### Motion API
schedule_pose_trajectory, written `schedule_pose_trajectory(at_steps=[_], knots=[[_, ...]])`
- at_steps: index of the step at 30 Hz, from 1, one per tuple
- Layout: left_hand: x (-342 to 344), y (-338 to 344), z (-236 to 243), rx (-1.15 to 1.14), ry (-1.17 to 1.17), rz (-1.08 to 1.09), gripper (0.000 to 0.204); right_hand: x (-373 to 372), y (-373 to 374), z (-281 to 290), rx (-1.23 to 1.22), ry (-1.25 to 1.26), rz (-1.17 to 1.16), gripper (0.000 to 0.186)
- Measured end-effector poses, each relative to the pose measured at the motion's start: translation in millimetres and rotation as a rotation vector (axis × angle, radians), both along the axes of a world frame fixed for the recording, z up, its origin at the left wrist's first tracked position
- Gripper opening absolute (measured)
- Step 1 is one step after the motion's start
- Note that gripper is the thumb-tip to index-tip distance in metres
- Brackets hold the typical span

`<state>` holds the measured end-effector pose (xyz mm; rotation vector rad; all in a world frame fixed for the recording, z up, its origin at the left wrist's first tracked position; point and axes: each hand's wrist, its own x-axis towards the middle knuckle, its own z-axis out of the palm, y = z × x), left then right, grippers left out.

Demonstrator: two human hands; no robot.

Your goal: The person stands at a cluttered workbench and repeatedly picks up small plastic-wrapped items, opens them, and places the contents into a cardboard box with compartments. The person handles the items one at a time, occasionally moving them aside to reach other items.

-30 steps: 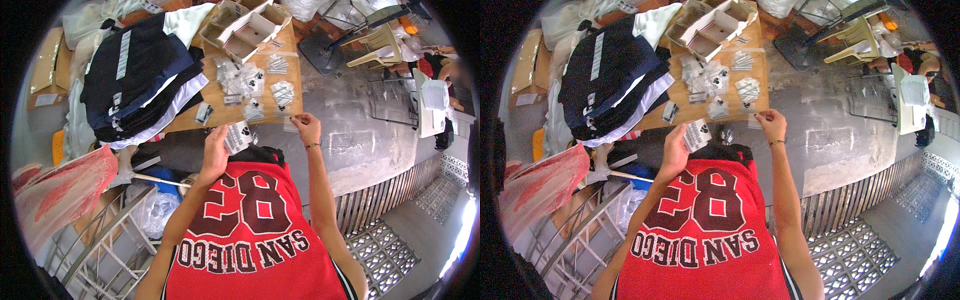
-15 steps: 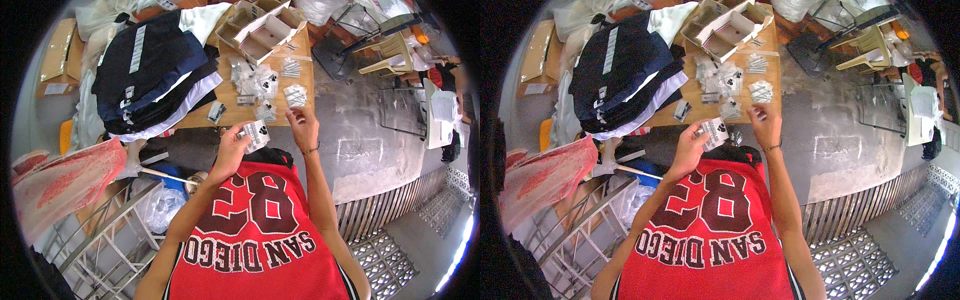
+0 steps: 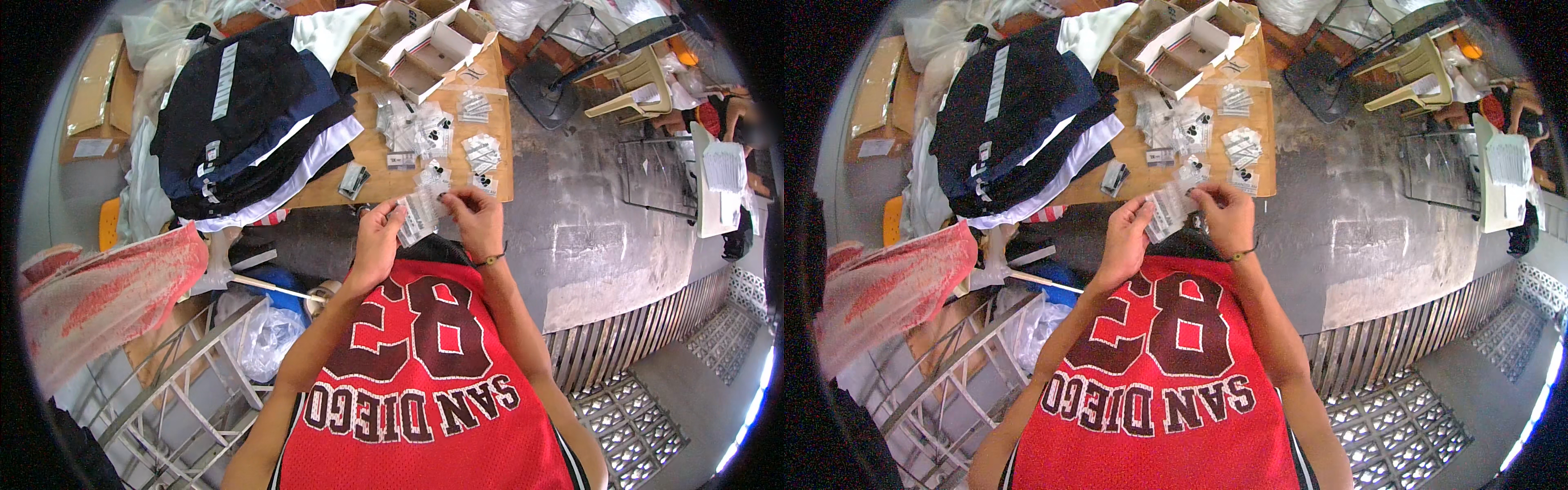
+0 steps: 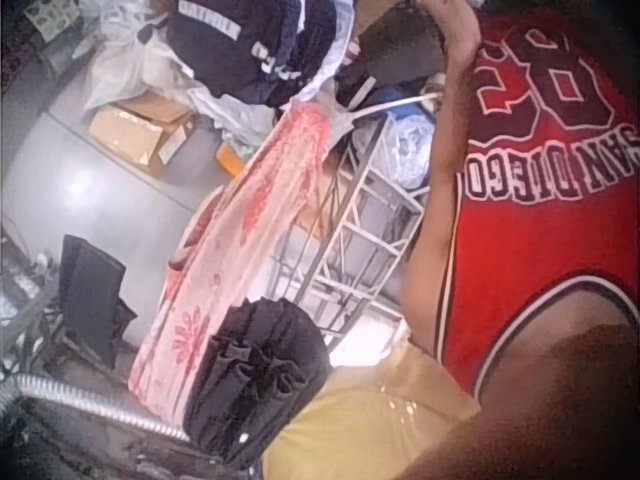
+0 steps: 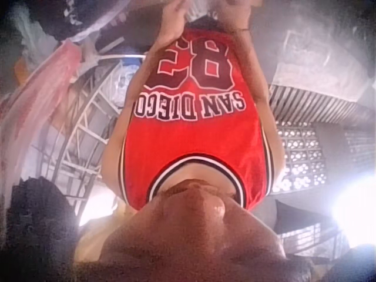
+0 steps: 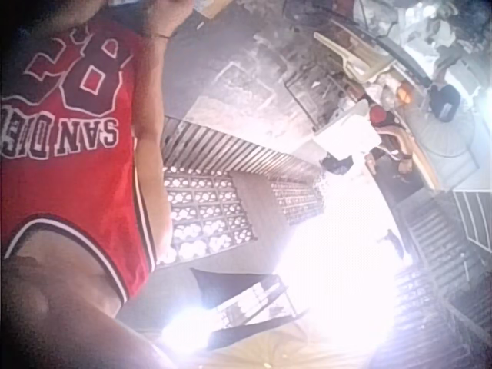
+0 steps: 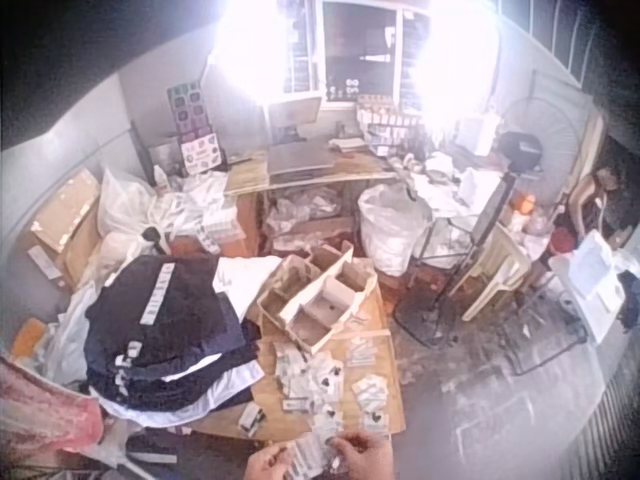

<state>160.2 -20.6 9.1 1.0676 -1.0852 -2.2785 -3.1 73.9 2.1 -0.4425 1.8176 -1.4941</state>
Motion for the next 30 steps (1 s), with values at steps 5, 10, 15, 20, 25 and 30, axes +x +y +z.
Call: schedule_pose_trajectory(at_steps=[5, 10, 15, 20, 25, 30], knots=[[3.6, 2.4, -1.6, 0.095, 0.04, 0.073, 0.035, -63.1, 26.4, -31.4, 0.059, 0.154, -0.004, 0.011], [5.8, 1.2, -8.4, 0.259, 0.154, 0.16, 0.044, -115.1, 44.6, -51.5, 0.329, 0.461, 0.179, 0.016], [5.1, 0.2, -4.2, 0.265, 0.155, 0.159, 0.041, -123.3, 34.8, -66.5, 0.34, 0.523, 0.304, 0.014], [3.8, -1.4, -0.5, 0.221, 0.125, 0.14, 0.038, -115.9, 18.9, -75.5, 0.324, 0.635, 0.317, 0.012], [2.7, -3.7, -3.0, 0.141, 0.072, 0.097, 0.033, -112.4, 16.7, -91.2, 0.291, 0.997, 0.315, 0.011], [2.7, -1.8, -10.1, 0.058, 0.077, 0.062, 0.032, -94.9, 16.8, -69.5, 0.146, 1.04, 0.158, 0.016]])
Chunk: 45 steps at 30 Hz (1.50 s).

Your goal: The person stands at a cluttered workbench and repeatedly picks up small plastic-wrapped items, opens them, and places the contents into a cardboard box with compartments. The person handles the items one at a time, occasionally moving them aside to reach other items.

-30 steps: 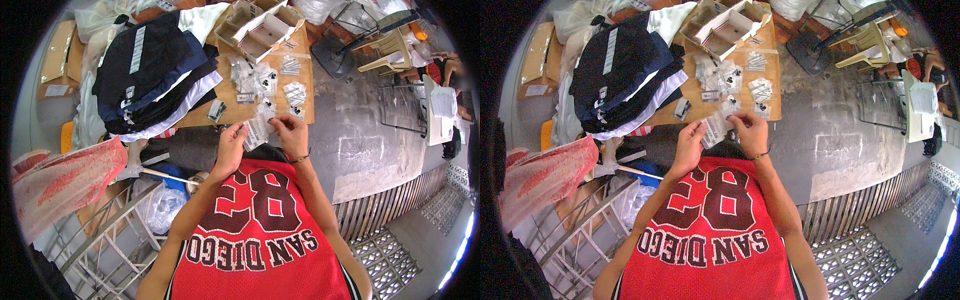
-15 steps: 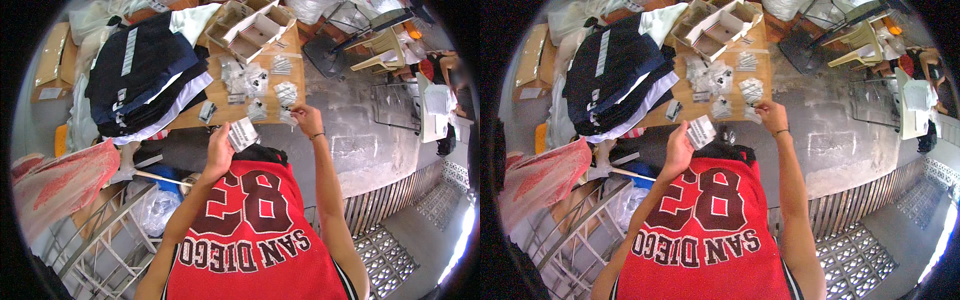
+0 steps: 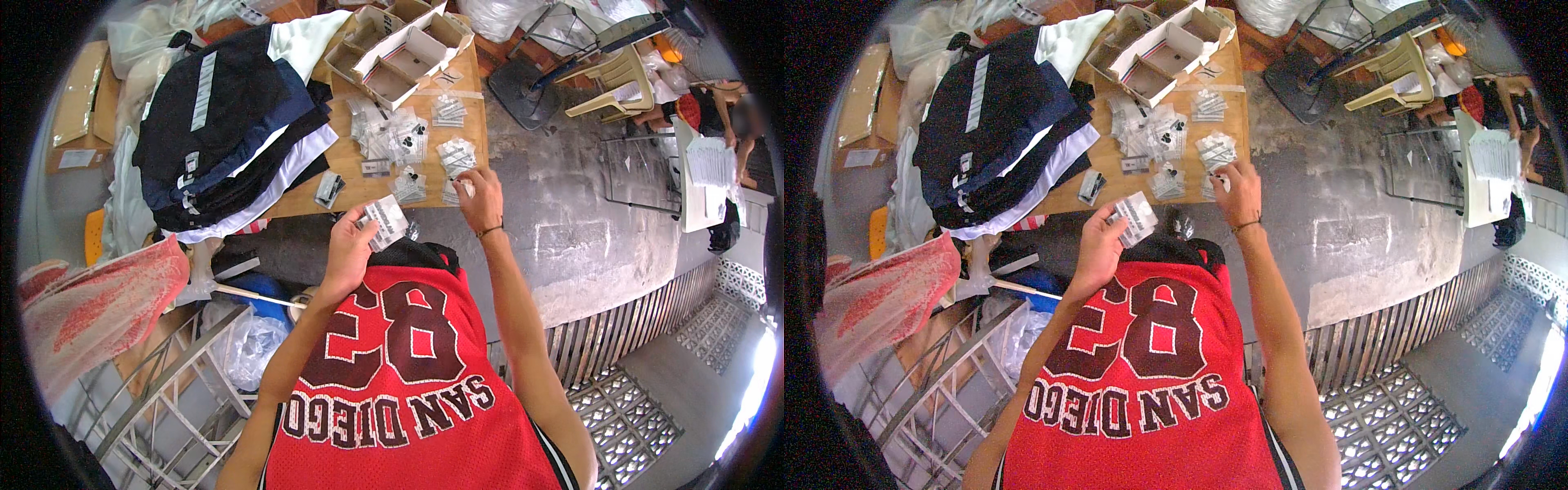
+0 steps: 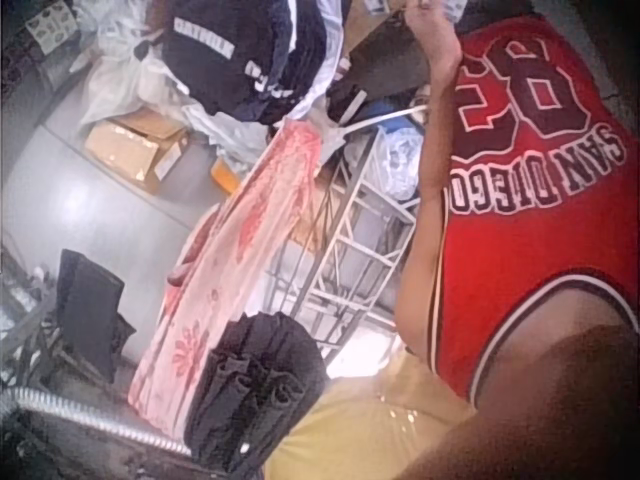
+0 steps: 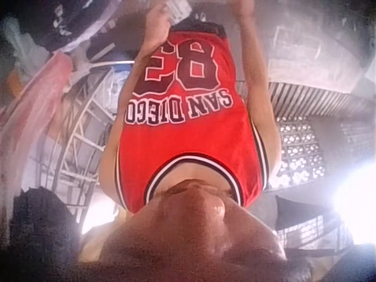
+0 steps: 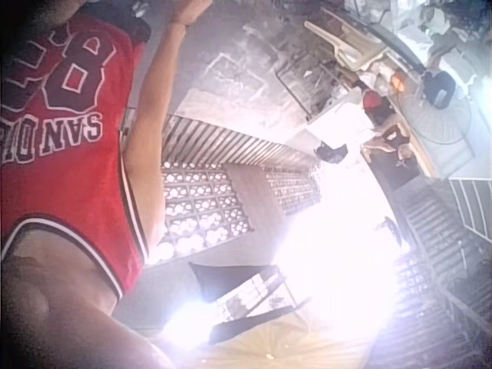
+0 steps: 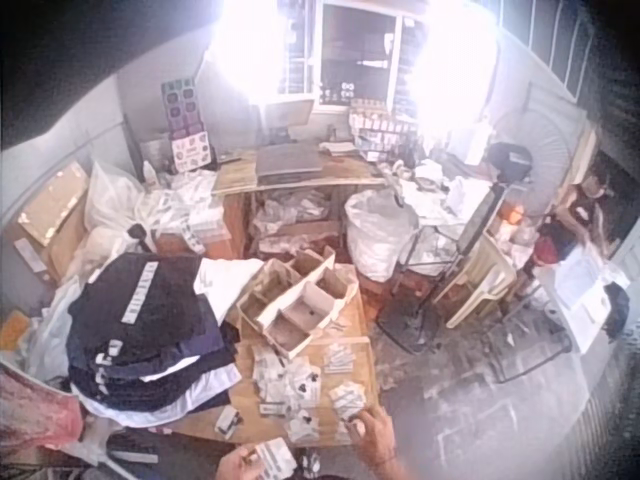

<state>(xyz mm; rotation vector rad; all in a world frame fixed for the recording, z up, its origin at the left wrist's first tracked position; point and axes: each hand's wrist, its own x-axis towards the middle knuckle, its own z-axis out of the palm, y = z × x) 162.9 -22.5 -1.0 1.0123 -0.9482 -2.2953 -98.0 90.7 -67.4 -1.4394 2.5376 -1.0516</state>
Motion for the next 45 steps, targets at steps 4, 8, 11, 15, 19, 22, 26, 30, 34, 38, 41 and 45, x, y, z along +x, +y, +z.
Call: schedule_pose_trajectory(at_steps=[4, 8, 11, 15, 19, 22, 26, 30, 34, 38, 41, 45], knots=[[-0.2, 0.0, 1.4, -0.095, -0.147, -0.102, 0.032, 58.2, -3.5, 34.4, -0.026, -0.731, -0.01, 0.024], [-3.9, 2.5, 11.9, -0.209, -0.228, -0.229, 0.027, 97.8, -6.6, 79.4, -0.024, -0.864, 0.039, 0.025], [-8.6, 6.2, 16.9, -0.287, -0.244, -0.267, 0.025, 107.0, -2.5, 71.7, -0.006, -0.913, -0.035, 0.023], [-13.8, 10.3, 20.4, -0.261, -0.247, -0.251, 0.024, 105.0, 1.2, 73.6, 0.038, -0.939, -0.109, 0.02], [-8.6, 10.2, 7.6, -0.219, -0.278, -0.279, 0.026, 100.3, 6.9, 65.1, 0.009, -0.919, -0.106, 0.019], [-8.2, 11.6, 7.6, -0.17, -0.228, -0.249, 0.028, 100.2, 8.1, 70.0, 0.012, -0.94, -0.107, 0.018], [-13.8, 14.7, 16.1, -0.04, -0.167, -0.152, 0.03, 99.8, 9.4, 64.5, 0.008, -1.01, -0.111, 0.019], [-9.7, 4.7, 13.3, -0.243, -0.275, -0.267, 0.032, 100.0, 12.3, 52.7, -0.065, -1.103, -0.121, 0.02], [-15.3, 10.8, 15.8, -0.186, -0.141, -0.185, 0.031, 92.4, 16.9, 64.0, -0.046, -1.027, -0.088, 0.018], [-16.7, 8.5, -9.7, -0.595, -0.237, -0.289, 0.025, 87.5, 22.5, 41.7, -0.05, -1.085, -0.061, 0.022], [-33.7, 7.1, -3.0, -0.287, -0.187, -0.198, 0.024, 83.2, 16.1, 33.5, -0.099, -1.159, -0.049, 0.024], [-43.8, 11.2, 42.0, -0.595, -0.328, -0.237, 0.035, 87.8, 13.1, 61.1, -0.114, -0.951, -0.099, 0.025]])
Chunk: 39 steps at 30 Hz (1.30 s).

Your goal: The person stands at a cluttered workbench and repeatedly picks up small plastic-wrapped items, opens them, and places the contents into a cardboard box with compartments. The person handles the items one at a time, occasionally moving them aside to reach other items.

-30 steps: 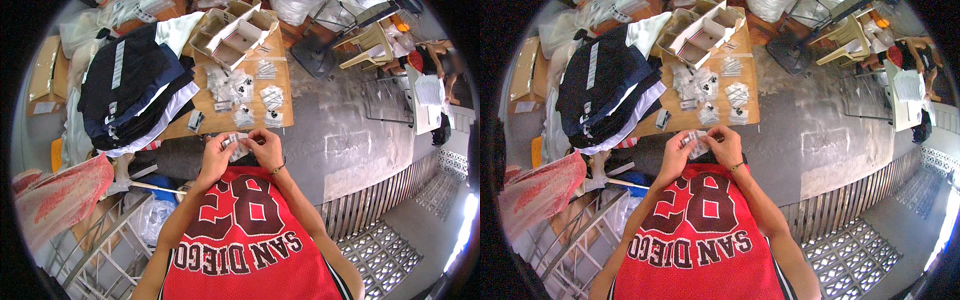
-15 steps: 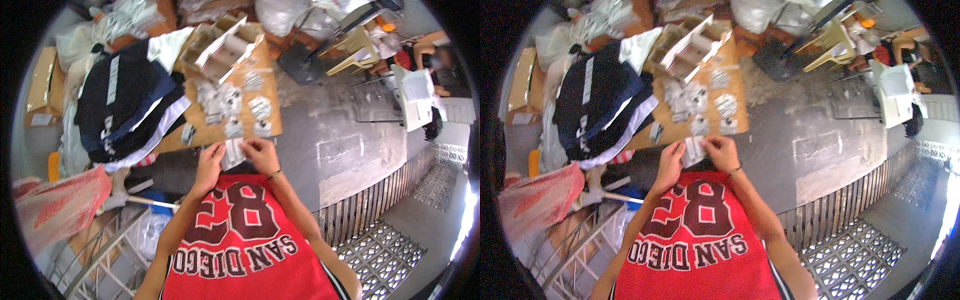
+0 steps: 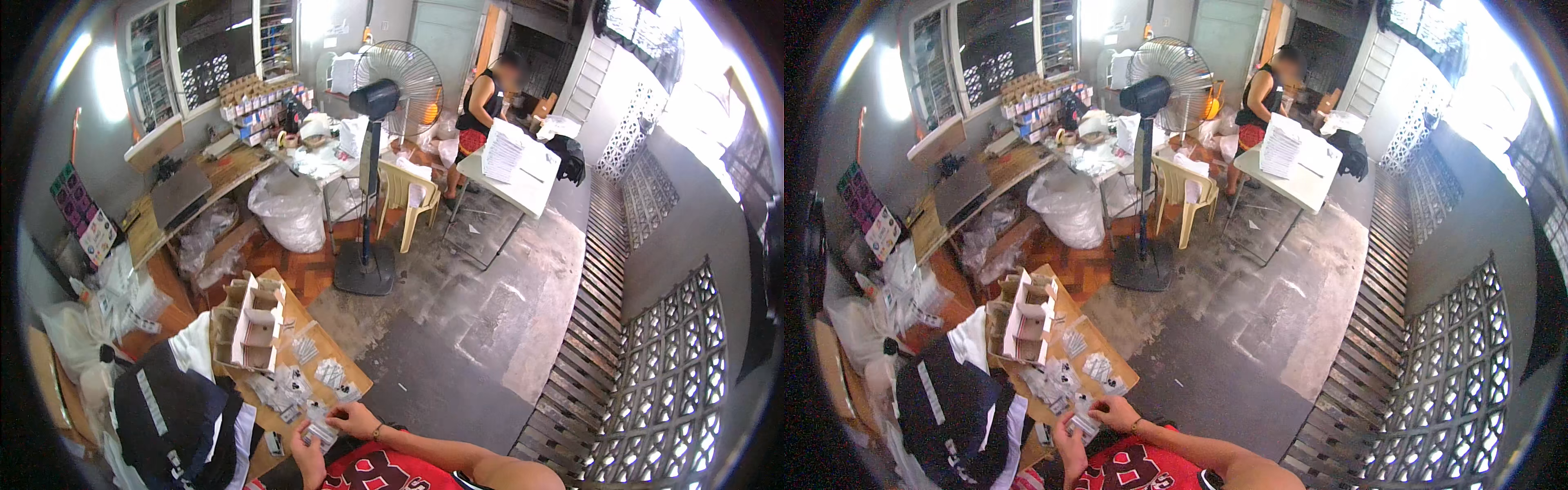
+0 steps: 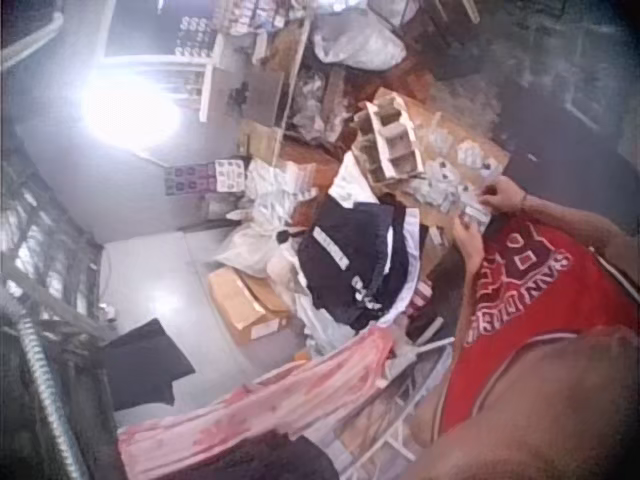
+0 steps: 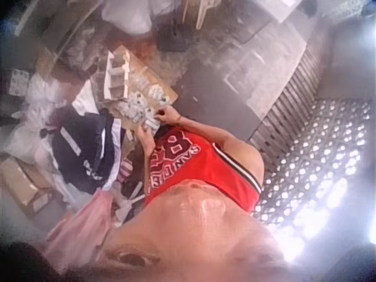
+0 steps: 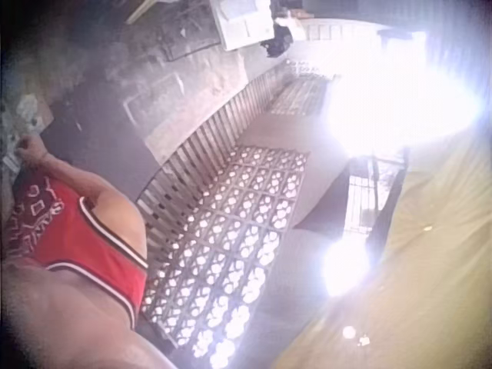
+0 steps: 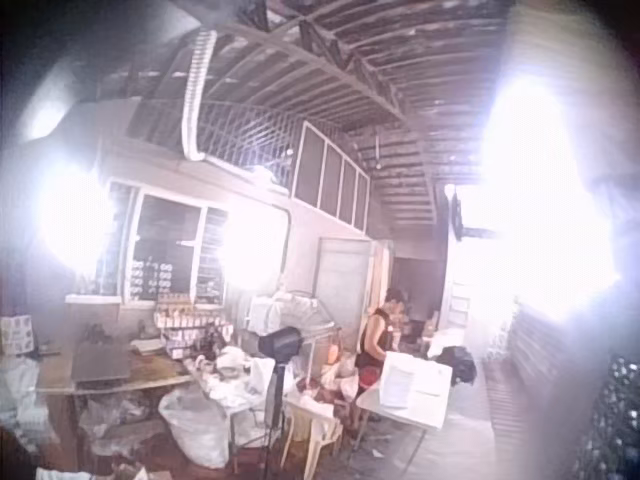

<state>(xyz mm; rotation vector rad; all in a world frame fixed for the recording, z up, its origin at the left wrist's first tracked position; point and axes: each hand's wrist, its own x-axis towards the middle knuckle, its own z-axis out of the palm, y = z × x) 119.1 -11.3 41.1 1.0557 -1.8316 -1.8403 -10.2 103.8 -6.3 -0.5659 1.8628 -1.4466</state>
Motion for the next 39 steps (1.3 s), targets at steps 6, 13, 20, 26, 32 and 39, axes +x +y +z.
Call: schedule_pose_trajectory(at_steps=[6, 13, 20, 26, 32, 39], knots=[[4.7, -5.8, -14.0, -0.306, -0.142, -0.007, 0.05, -4.6, -1.4, 13.0, 0.052, 0.095, -0.041, 0.023], [19.9, -18.9, -54.4, -0.282, -0.088, 0.035, 0.05, -18.1, -9.8, -11.4, -0.085, -0.219, -0.157, 0.025], [15.1, -14.8, -5.9, 0.308, 0.087, 0.252, 0.043, -40.4, -6.0, -26.4, -0.215, -0.673, -0.249, 0.03], [31.5, -27.7, -36.4, 0.145, 0.125, 0.283, 0.034, -44.0, -18.2, -50.8, -0.197, -0.562, -0.252, 0.025], [46.6, -40.6, -71.6, 0.043, 0.118, 0.275, 0.022, -39.9, -32.4, -52.3, -0.105, -0.568, -0.208, 0.019], [35.2, -32.9, -66.3, 0.158, -0.03, 0.183, 0.024, -15.2, -31.8, -9.2, 0.075, -0.342, -0.016, 0.029]])
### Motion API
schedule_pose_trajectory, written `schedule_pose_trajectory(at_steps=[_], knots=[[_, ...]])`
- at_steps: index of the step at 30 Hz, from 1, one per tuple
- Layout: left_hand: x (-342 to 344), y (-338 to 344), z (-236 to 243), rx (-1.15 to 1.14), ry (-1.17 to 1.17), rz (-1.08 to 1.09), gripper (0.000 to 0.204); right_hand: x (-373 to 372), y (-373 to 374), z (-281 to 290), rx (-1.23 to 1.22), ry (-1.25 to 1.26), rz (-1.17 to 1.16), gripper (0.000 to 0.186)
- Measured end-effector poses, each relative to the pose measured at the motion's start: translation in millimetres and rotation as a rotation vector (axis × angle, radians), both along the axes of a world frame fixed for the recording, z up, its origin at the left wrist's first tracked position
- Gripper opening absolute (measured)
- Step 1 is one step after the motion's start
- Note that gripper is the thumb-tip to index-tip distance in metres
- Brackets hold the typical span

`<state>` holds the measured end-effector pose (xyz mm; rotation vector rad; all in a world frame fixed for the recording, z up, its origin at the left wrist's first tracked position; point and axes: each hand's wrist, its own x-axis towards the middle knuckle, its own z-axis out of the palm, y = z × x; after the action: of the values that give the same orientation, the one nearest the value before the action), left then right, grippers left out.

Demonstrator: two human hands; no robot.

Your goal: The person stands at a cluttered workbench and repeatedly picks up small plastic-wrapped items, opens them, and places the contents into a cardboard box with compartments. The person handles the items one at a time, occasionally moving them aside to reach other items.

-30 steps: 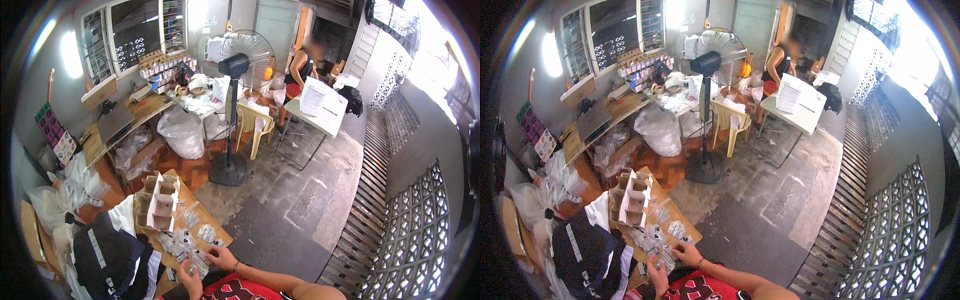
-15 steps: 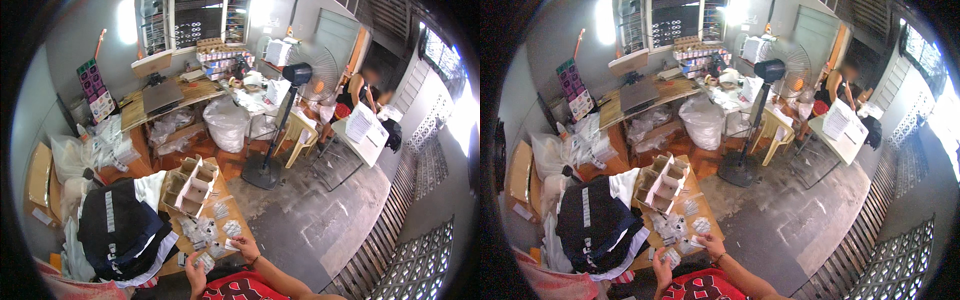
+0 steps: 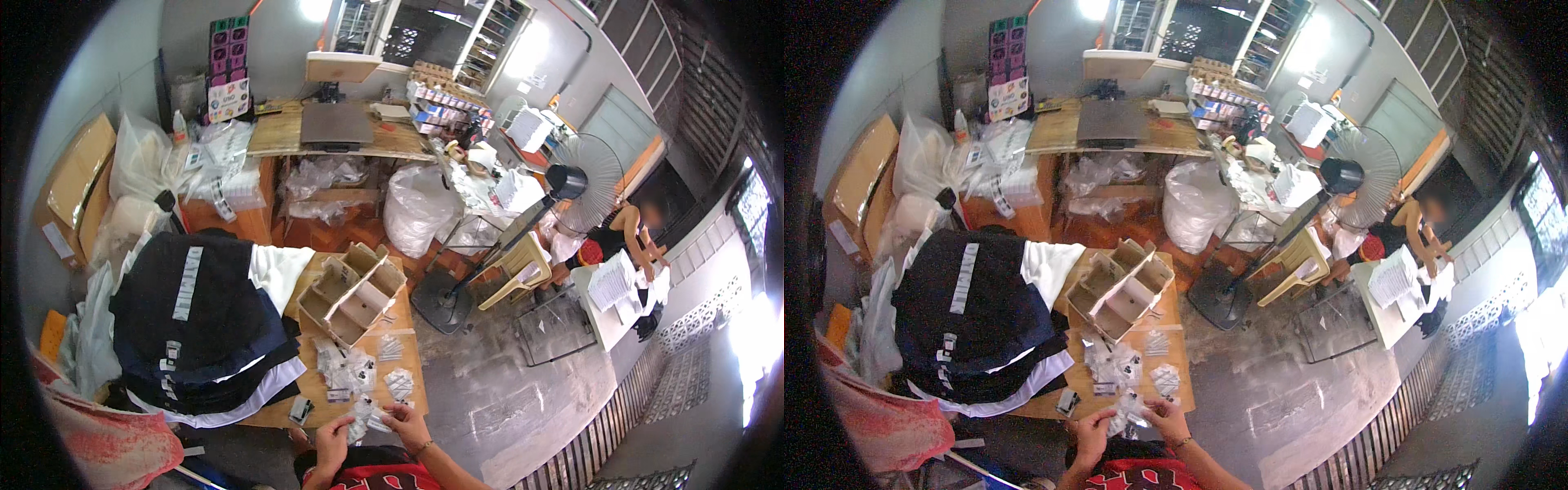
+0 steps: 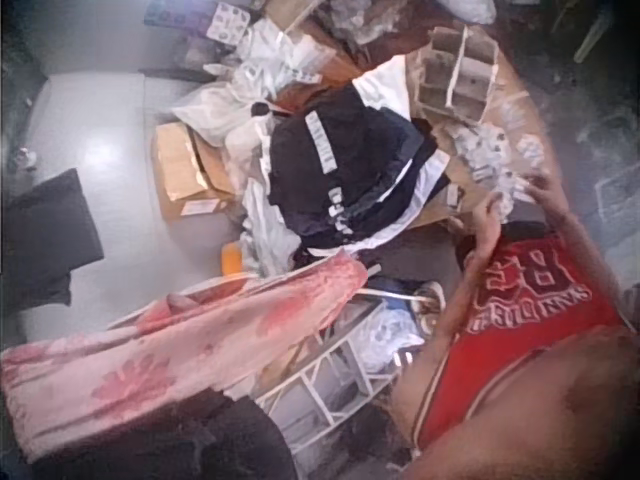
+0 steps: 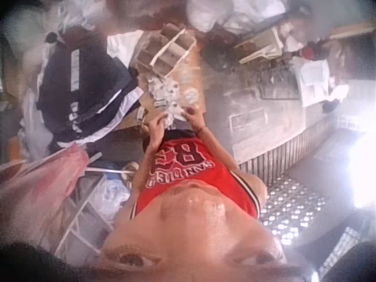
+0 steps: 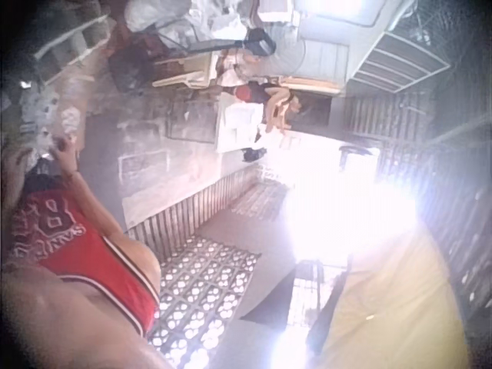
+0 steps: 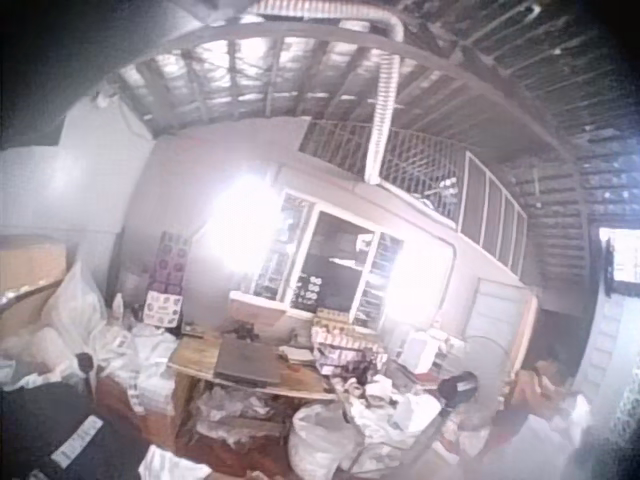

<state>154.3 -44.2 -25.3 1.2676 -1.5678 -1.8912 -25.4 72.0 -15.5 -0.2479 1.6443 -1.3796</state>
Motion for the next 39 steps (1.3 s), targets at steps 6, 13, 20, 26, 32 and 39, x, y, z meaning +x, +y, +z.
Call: schedule_pose_trajectory(at_steps=[6, 13, 20, 26, 32, 39], knots=[[-16.3, 0.4, -8.0, 0.172, 0.122, -0.008, 0.027, 17.0, -11.7, 5.4, 0.072, 0.196, 0.055, 0.025], [-46.2, 20.1, 28.8, -0.185, -0.215, -0.22, 0.028, -7.3, 9.4, 2.4, -0.17, 0.264, 0.002, 0.025], [-157.0, 140.3, 82.2, -0.203, -0.182, -0.164, 0.027, -95.6, 131.4, 3.6, -0.115, 0.246, 0.054, 0.029], [-197.1, 174.0, 36.1, -0.487, -0.222, -0.379, 0.026, -122.5, 206.3, -13.7, -0.191, 0.092, -0.24, 0.03], [-215.6, 189.4, 35.2, -0.153, -0.127, -0.283, 0.024, -143.2, 219.0, 3.9, -0.187, 0.232, -0.319, 0.023], [-226.4, 162.4, 76.7, -0.265, -0.083, -0.194, 0.027, -161.8, 171.6, 31.6, -0.193, 0.179, -0.289, 0.025]])
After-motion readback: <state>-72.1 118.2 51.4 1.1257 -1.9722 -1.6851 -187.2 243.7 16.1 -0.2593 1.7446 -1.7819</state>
